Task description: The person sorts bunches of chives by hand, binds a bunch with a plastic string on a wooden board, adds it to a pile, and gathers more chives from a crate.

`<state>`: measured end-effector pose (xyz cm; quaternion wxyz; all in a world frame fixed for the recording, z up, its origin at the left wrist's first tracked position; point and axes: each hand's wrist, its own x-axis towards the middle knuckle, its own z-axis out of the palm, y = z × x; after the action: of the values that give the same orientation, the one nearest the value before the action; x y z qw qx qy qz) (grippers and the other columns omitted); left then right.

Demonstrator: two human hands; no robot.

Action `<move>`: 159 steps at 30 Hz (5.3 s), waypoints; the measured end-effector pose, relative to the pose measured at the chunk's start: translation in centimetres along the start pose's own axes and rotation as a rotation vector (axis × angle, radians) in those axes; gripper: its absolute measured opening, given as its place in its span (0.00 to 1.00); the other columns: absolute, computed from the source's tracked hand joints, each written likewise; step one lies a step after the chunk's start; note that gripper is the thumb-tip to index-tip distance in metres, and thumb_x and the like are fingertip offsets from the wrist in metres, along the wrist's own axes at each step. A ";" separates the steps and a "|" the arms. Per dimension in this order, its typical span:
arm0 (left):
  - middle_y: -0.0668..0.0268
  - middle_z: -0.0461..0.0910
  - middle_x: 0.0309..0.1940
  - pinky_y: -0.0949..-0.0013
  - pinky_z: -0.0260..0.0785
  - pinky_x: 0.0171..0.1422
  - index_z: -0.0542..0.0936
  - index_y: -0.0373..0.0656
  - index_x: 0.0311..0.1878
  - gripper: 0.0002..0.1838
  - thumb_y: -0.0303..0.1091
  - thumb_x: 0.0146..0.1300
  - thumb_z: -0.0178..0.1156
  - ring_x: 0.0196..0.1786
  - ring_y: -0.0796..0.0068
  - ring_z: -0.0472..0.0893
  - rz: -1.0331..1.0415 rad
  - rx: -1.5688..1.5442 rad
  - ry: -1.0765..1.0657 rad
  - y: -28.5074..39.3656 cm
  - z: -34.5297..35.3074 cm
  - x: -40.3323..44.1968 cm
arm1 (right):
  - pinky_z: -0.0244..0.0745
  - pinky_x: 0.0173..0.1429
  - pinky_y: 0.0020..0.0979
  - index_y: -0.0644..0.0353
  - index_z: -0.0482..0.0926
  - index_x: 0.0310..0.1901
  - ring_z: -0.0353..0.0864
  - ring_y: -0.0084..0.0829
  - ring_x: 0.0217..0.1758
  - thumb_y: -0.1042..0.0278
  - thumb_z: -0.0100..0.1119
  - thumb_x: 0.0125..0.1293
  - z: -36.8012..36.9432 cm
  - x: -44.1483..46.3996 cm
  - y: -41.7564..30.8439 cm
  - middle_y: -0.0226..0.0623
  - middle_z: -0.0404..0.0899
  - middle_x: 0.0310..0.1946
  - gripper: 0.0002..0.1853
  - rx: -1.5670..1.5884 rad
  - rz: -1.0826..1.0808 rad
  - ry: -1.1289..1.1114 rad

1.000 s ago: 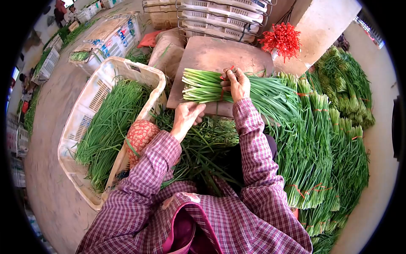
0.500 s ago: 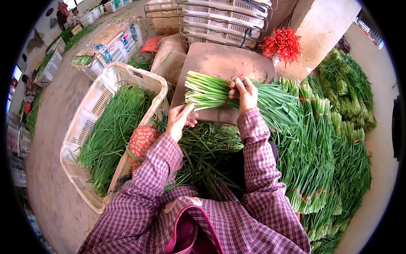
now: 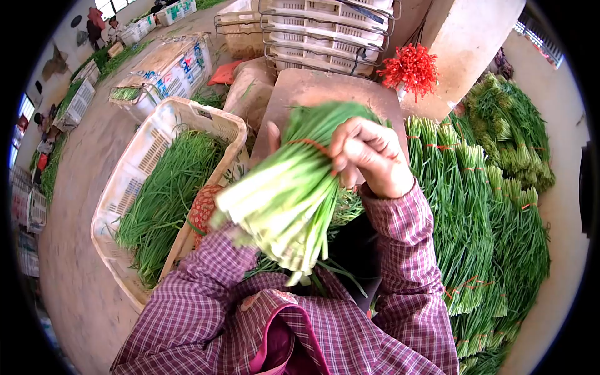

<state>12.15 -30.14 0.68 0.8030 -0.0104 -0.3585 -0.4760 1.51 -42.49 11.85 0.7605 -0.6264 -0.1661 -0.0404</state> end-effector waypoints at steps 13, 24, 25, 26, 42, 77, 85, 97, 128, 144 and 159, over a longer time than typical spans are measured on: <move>0.62 0.83 0.46 0.70 0.77 0.56 0.78 0.36 0.51 0.22 0.41 0.58 0.65 0.45 0.72 0.84 0.252 1.108 0.274 14.5 3.3 12.7 | 0.75 0.25 0.19 0.62 0.76 0.45 0.74 0.15 0.23 0.65 0.52 0.73 -6.0 7.6 1.4 0.27 0.77 0.30 0.10 0.005 -0.248 0.347; 0.55 0.45 0.77 0.56 0.42 0.81 0.44 0.39 0.76 0.66 0.51 0.40 0.77 0.78 0.61 0.49 -0.488 1.339 0.729 11.7 -2.7 2.0 | 0.77 0.28 0.20 0.60 0.75 0.43 0.74 0.16 0.22 0.65 0.50 0.74 -10.0 5.3 14.7 0.28 0.76 0.30 0.08 0.142 -0.066 0.541; 0.53 0.49 0.75 0.55 0.43 0.80 0.48 0.40 0.75 0.65 0.51 0.39 0.77 0.77 0.60 0.51 -0.489 1.409 0.636 11.3 -3.6 2.2 | 0.77 0.28 0.20 0.60 0.75 0.43 0.74 0.16 0.22 0.65 0.50 0.74 -9.9 5.6 14.8 0.27 0.76 0.30 0.08 0.135 -0.069 0.508; 0.51 0.53 0.73 0.54 0.44 0.80 0.52 0.40 0.74 0.63 0.51 0.37 0.78 0.76 0.58 0.53 -0.482 1.477 0.542 10.9 -4.6 2.5 | 0.77 0.28 0.20 0.60 0.75 0.43 0.73 0.16 0.22 0.64 0.50 0.74 -9.8 6.0 14.7 0.27 0.76 0.30 0.08 0.126 -0.072 0.470; 0.55 0.74 0.60 0.56 0.62 0.72 0.68 0.38 0.64 0.49 0.50 0.41 0.79 0.62 0.61 0.74 -0.134 1.373 0.465 9.4 -4.4 9.9 | 0.82 0.38 0.26 0.61 0.73 0.43 0.78 0.21 0.31 0.66 0.49 0.74 -8.6 4.8 15.2 0.31 0.75 0.33 0.08 0.149 -0.156 0.570; 0.44 0.66 0.63 0.51 0.48 0.77 0.57 0.27 0.66 0.62 0.54 0.32 0.79 0.70 0.51 0.64 -1.269 2.400 -0.123 5.6 -5.0 8.5 | 0.67 0.25 0.16 0.60 0.79 0.40 0.69 0.12 0.21 0.67 0.56 0.70 -14.2 8.5 15.3 0.24 0.78 0.27 0.06 0.138 0.105 0.597; 0.52 0.76 0.48 0.57 0.65 0.63 0.70 0.33 0.53 0.47 0.49 0.29 0.79 0.55 0.57 0.75 -0.720 2.669 0.144 1.5 -8.7 6.4 | 0.69 0.24 0.18 0.56 0.77 0.42 0.78 0.15 0.25 0.63 0.53 0.72 -14.1 9.3 14.0 0.25 0.82 0.31 0.07 -0.005 0.268 0.563; 0.55 0.78 0.41 0.60 0.72 0.56 0.76 0.39 0.42 0.30 0.42 0.34 0.76 0.49 0.56 0.79 -0.603 2.609 0.204 1.7 -10.3 6.5 | 0.71 0.27 0.23 0.57 0.84 0.37 0.77 0.18 0.23 0.62 0.60 0.63 -11.1 8.4 10.2 0.30 0.83 0.25 0.09 -0.415 0.369 0.526; 0.59 0.77 0.42 0.54 0.67 0.53 0.74 0.43 0.46 0.34 0.40 0.32 0.76 0.50 0.55 0.76 -0.426 2.736 0.154 1.6 -7.7 6.9 | 0.76 0.43 0.45 0.57 0.71 0.45 0.84 0.44 0.38 0.39 0.56 0.63 -10.9 -6.2 9.7 0.45 0.84 0.32 0.26 -1.459 0.524 0.854; 0.67 0.73 0.58 0.52 0.54 0.77 0.71 0.50 0.63 0.42 0.25 0.39 0.74 0.64 0.65 0.70 -0.084 3.353 -0.372 17.5 3.3 12.7 | 0.71 0.22 0.45 0.58 0.75 0.26 0.75 0.43 0.16 0.62 0.57 0.52 -8.0 -10.0 4.9 0.39 0.72 0.12 0.08 -1.487 0.127 0.518; 0.66 0.77 0.52 0.52 0.50 0.77 0.74 0.48 0.60 0.27 0.32 0.55 0.66 0.60 0.68 0.75 0.686 2.833 -1.006 -6.6 9.8 20.7 | 0.66 0.64 0.51 0.47 0.53 0.72 0.73 0.52 0.57 0.46 0.78 0.38 -10.8 -12.0 -6.8 0.53 0.71 0.54 0.59 -1.535 0.055 0.731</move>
<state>7.52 -45.85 17.95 0.0217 0.5022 -0.7072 0.4972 -9.45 -56.16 12.85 0.1312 -0.9199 0.1789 -0.3232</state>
